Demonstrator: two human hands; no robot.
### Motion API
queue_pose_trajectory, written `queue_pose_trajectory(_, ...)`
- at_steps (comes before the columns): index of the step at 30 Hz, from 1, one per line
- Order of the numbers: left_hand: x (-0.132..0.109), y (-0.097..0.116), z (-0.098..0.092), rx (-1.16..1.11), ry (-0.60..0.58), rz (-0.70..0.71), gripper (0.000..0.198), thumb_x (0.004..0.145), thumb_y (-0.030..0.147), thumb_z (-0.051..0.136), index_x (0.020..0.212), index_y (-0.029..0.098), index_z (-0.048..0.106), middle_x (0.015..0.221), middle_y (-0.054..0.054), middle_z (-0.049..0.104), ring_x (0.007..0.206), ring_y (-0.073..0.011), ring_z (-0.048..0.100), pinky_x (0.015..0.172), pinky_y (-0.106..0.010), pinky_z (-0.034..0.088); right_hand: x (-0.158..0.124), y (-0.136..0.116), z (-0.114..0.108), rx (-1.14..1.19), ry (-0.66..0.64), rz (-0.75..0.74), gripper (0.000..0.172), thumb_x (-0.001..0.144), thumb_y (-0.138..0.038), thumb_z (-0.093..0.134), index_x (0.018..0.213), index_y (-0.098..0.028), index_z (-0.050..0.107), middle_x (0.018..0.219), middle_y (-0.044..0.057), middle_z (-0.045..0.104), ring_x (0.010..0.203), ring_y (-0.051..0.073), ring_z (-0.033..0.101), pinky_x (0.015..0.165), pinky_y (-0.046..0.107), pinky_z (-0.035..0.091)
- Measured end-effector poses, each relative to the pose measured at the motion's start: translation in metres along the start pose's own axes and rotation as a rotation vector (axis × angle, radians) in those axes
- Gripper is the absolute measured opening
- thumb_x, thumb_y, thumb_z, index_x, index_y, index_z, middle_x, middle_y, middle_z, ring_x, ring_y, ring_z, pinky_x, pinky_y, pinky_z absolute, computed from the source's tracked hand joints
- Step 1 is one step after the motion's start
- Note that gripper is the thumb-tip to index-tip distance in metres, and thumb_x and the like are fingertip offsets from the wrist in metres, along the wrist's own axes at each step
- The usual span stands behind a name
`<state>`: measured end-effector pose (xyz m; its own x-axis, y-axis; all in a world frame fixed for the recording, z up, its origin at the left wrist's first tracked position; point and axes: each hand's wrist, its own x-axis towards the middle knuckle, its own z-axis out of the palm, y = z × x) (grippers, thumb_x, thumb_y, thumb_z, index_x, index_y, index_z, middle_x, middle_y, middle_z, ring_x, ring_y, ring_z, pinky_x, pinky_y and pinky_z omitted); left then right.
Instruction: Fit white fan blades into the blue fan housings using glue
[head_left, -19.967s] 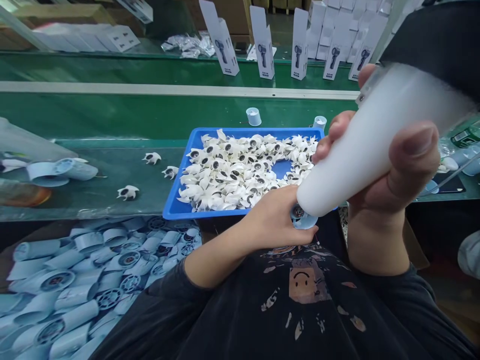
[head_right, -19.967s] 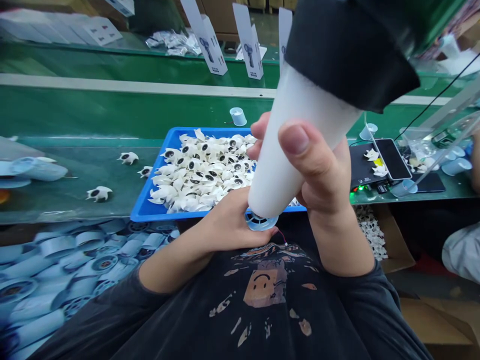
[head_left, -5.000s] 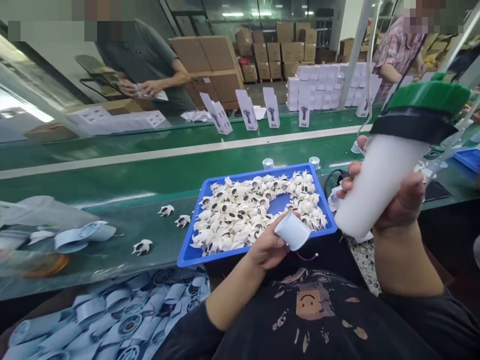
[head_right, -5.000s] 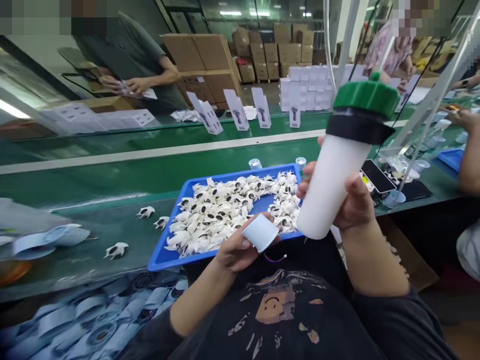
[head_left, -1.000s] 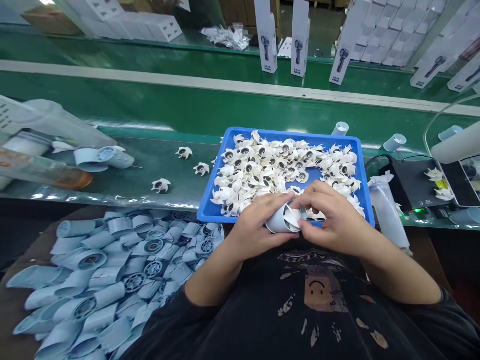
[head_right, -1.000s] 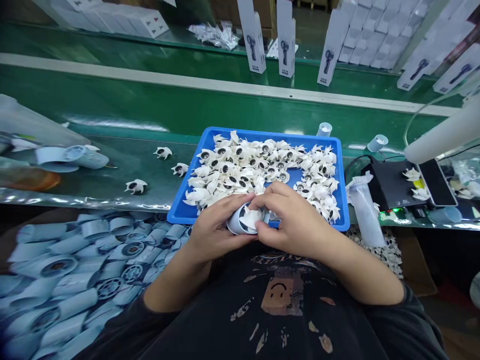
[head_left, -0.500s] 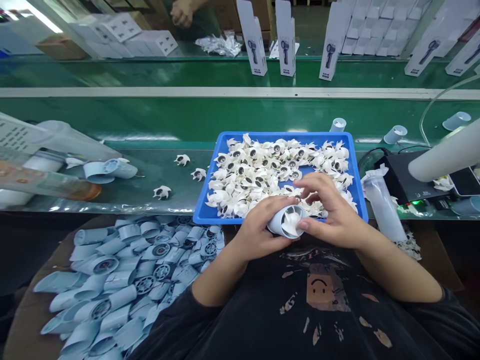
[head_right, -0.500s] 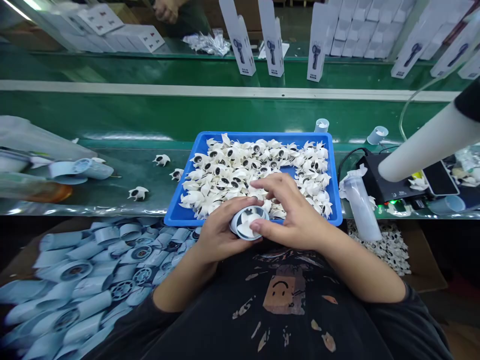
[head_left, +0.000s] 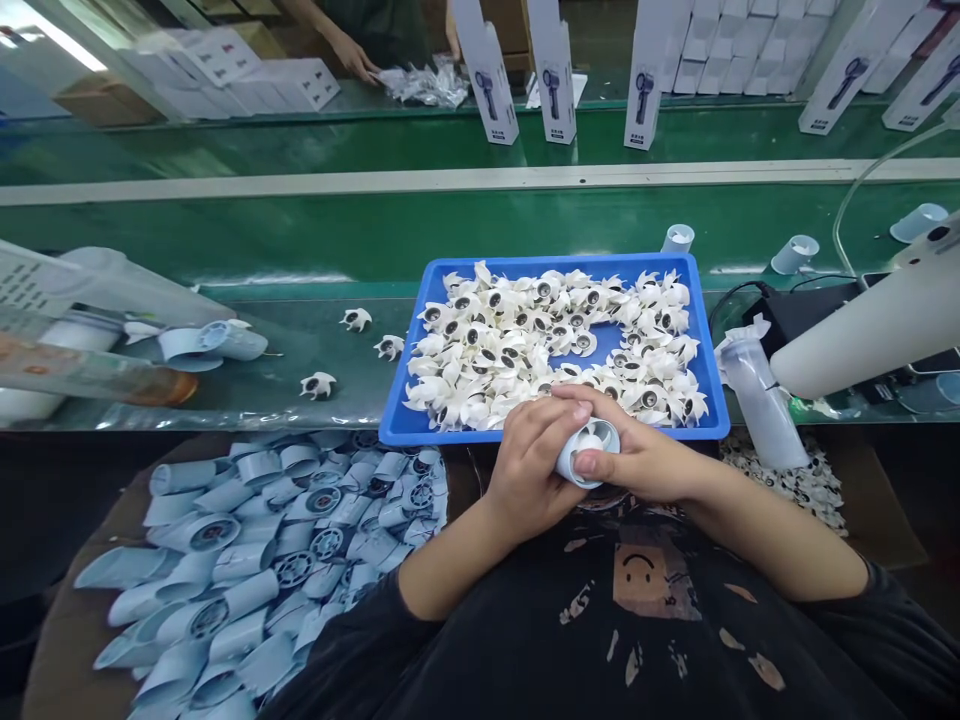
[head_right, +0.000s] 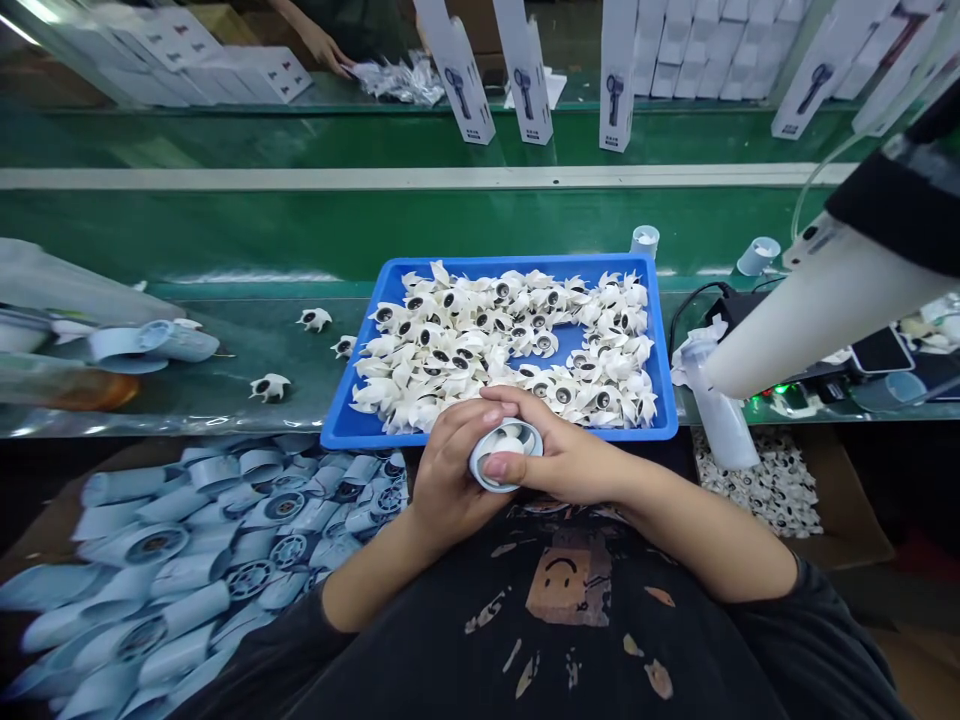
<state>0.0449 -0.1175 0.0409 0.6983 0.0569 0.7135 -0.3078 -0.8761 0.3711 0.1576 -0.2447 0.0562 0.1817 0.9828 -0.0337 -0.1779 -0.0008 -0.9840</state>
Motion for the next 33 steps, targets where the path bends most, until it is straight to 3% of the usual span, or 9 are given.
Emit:
queue_pose_trajectory(6, -0.004, 0.000, 0.000, 0.008, 0.023, 0.010, 0.053, 0.091, 0.029, 0.055, 0.140, 0.023, 0.036, 0.109, -0.011, 0.061, 0.104, -0.0243, 0.060, 0.090, -0.040, 0.050, 0.000, 0.001, 0.002, 0.007, 0.004, -0.021, 0.082, 0.078, -0.064, 0.067, 0.138, -0.020, 0.033, 0.142, 0.014, 0.039, 0.131, 0.026, 0.041, 0.112, 0.045, 0.032)
queue_pose_trajectory(16, -0.004, 0.000, 0.002, -0.052, -0.044, -0.063, 0.046, 0.089, 0.025, 0.056, 0.133, 0.025, 0.041, 0.112, -0.010, 0.064, 0.108, -0.0237, 0.061, 0.091, -0.040, 0.051, 0.001, 0.012, 0.003, -0.029, 0.083, 0.004, 0.081, 0.078, -0.068, 0.064, 0.137, -0.023, 0.033, 0.131, 0.012, 0.048, 0.114, 0.022, 0.054, 0.101, 0.042, 0.045)
queue_pose_trajectory(18, -0.002, -0.002, 0.003, -0.093, -0.049, -0.121, 0.044, 0.090, 0.028, 0.058, 0.131, 0.025, 0.043, 0.114, -0.010, 0.064, 0.109, -0.0234, 0.061, 0.092, -0.040, 0.051, -0.001, 0.012, 0.001, -0.149, 0.159, -0.086, 0.078, 0.083, -0.068, 0.056, 0.141, -0.024, 0.029, 0.131, 0.012, 0.048, 0.112, 0.022, 0.055, 0.098, 0.042, 0.048)
queue_pose_trajectory(20, 0.000, -0.005, 0.001, -0.105, -0.039, -0.177, 0.046, 0.088, 0.033, 0.061, 0.131, 0.025, 0.044, 0.117, -0.009, 0.065, 0.110, -0.0238, 0.062, 0.094, -0.041, 0.051, -0.006, 0.007, -0.002, -0.428, 0.265, -0.292, 0.070, 0.088, -0.067, 0.050, 0.143, -0.028, 0.030, 0.137, 0.012, 0.041, 0.121, 0.024, 0.050, 0.102, 0.044, 0.045)
queue_pose_trajectory(23, 0.002, -0.009, -0.004, -0.083, -0.025, -0.221, 0.049, 0.086, 0.034, 0.065, 0.130, 0.026, 0.045, 0.119, -0.008, 0.066, 0.112, -0.0246, 0.061, 0.096, -0.042, 0.050, -0.015, -0.005, -0.005, -1.030, 0.389, -0.593, 0.052, 0.091, -0.063, 0.047, 0.131, -0.030, 0.051, 0.145, 0.008, 0.036, 0.137, 0.030, 0.033, 0.115, 0.054, 0.026)
queue_pose_trajectory(25, 0.002, -0.011, -0.005, -0.072, -0.036, -0.204, 0.048, 0.086, 0.033, 0.065, 0.130, 0.026, 0.046, 0.120, -0.008, 0.066, 0.113, -0.0245, 0.061, 0.097, -0.042, 0.049, -0.019, -0.012, -0.007, -1.260, 0.452, -0.678, 0.039, 0.095, -0.056, 0.045, 0.113, -0.027, 0.064, 0.136, 0.005, 0.049, 0.134, 0.029, 0.037, 0.116, 0.056, 0.018)
queue_pose_trajectory(28, 0.001, -0.012, -0.003, -0.085, -0.058, -0.187, 0.049, 0.087, 0.033, 0.065, 0.131, 0.025, 0.046, 0.120, -0.008, 0.066, 0.111, -0.0241, 0.062, 0.096, -0.041, 0.049, -0.021, -0.016, -0.006, -1.263, 0.488, -0.756, 0.041, 0.099, -0.049, 0.037, 0.095, -0.024, 0.068, 0.116, 0.004, 0.063, 0.117, 0.024, 0.050, 0.113, 0.050, 0.027)
queue_pose_trajectory(31, 0.000, -0.013, 0.000, -0.107, -0.068, -0.179, 0.050, 0.088, 0.034, 0.064, 0.133, 0.026, 0.044, 0.120, -0.009, 0.065, 0.110, -0.0242, 0.062, 0.097, -0.042, 0.048, -0.019, -0.014, -0.005, -1.326, 0.441, -0.729, 0.055, 0.097, -0.059, 0.030, 0.112, -0.021, 0.066, 0.126, 0.008, 0.061, 0.125, 0.028, 0.045, 0.113, 0.052, 0.025)
queue_pose_trajectory(33, -0.002, -0.016, -0.002, -0.112, -0.110, -0.157, 0.053, 0.087, 0.037, 0.065, 0.134, 0.027, 0.044, 0.119, -0.009, 0.065, 0.110, -0.0252, 0.061, 0.100, -0.044, 0.046, -0.023, -0.012, -0.010, -1.328, 0.447, -0.724, 0.050, 0.098, -0.057, 0.033, 0.105, -0.021, 0.067, 0.124, 0.008, 0.062, 0.125, 0.028, 0.045, 0.113, 0.052, 0.025)
